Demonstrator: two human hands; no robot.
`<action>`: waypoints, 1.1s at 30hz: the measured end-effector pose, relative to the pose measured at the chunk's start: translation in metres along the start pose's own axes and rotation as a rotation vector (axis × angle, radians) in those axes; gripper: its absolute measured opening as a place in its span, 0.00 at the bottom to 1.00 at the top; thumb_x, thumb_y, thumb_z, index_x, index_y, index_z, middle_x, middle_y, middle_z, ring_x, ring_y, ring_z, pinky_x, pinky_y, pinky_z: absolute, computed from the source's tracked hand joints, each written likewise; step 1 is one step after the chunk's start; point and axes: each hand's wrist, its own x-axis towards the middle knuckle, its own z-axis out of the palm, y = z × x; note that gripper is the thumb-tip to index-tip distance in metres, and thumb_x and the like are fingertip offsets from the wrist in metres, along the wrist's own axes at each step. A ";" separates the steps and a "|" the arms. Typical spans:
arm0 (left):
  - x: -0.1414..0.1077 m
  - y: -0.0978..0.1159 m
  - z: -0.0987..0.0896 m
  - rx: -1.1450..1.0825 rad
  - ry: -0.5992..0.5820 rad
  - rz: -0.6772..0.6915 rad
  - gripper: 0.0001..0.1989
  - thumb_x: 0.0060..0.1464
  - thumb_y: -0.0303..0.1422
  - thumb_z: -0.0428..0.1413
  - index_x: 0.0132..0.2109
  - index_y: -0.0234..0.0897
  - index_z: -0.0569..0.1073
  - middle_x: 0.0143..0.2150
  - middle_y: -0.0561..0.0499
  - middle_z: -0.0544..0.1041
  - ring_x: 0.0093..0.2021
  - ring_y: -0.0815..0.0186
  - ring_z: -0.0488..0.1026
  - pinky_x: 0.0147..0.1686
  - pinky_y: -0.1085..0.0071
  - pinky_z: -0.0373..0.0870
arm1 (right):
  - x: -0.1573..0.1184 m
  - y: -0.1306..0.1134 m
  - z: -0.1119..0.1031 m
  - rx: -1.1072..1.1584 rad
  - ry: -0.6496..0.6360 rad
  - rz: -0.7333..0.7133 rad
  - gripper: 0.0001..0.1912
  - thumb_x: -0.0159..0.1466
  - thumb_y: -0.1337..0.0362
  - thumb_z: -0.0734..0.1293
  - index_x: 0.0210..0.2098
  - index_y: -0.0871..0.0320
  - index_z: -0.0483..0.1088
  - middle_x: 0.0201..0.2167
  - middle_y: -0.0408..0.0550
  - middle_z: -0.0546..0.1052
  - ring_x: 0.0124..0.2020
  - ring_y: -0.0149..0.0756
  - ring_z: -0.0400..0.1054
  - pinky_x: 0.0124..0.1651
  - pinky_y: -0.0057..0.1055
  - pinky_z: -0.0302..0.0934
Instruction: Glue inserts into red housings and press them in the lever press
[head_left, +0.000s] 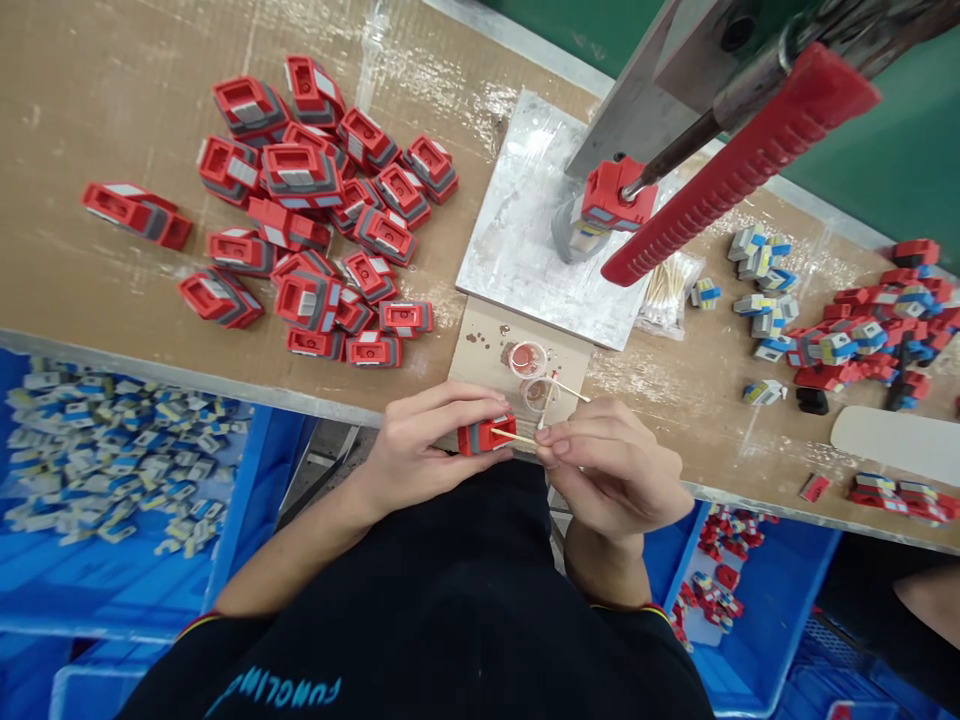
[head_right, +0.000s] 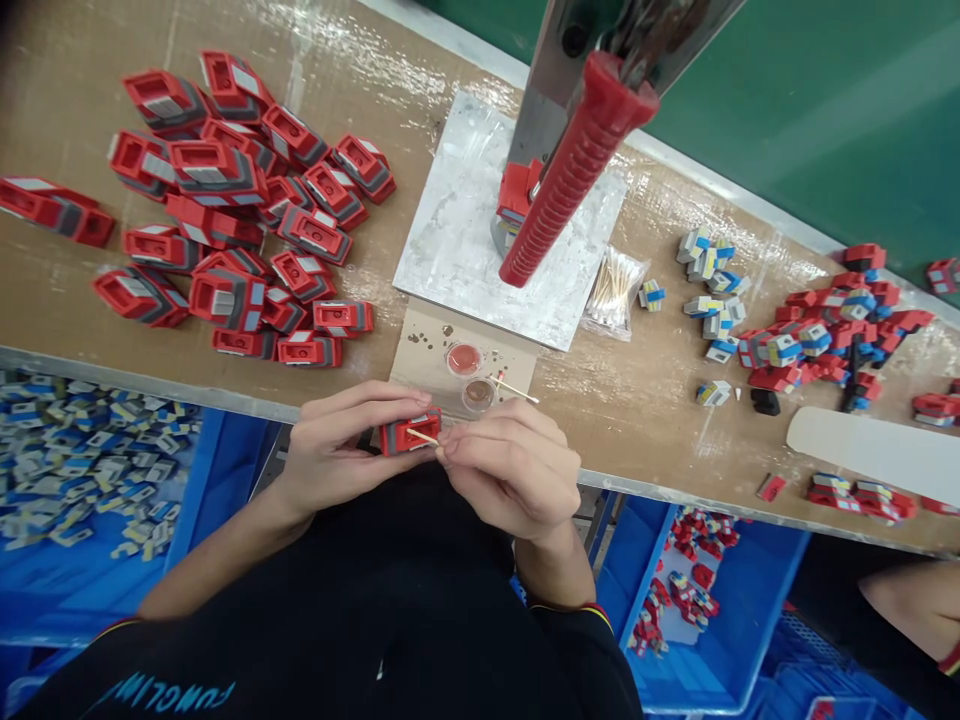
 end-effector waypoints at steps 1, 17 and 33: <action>0.000 0.000 0.000 0.002 0.007 -0.004 0.19 0.57 0.28 0.73 0.55 0.38 0.84 0.48 0.43 0.88 0.45 0.60 0.88 0.49 0.69 0.87 | 0.000 0.000 -0.001 -0.020 -0.002 -0.005 0.08 0.67 0.75 0.74 0.41 0.55 0.78 0.30 0.44 0.87 0.25 0.35 0.80 0.29 0.32 0.76; 0.001 0.000 -0.001 0.028 -0.009 0.019 0.14 0.61 0.30 0.71 0.53 0.36 0.83 0.49 0.42 0.88 0.46 0.62 0.88 0.49 0.71 0.86 | 0.001 -0.004 -0.007 0.097 -0.087 0.012 0.06 0.68 0.76 0.73 0.40 0.58 0.78 0.29 0.46 0.85 0.26 0.34 0.80 0.28 0.31 0.75; -0.005 -0.008 -0.002 -0.032 0.045 -0.026 0.17 0.56 0.28 0.74 0.52 0.38 0.84 0.50 0.42 0.89 0.48 0.59 0.89 0.52 0.67 0.87 | -0.014 0.015 -0.028 0.076 0.118 0.062 0.07 0.65 0.72 0.77 0.40 0.54 0.80 0.26 0.42 0.84 0.23 0.35 0.77 0.24 0.33 0.69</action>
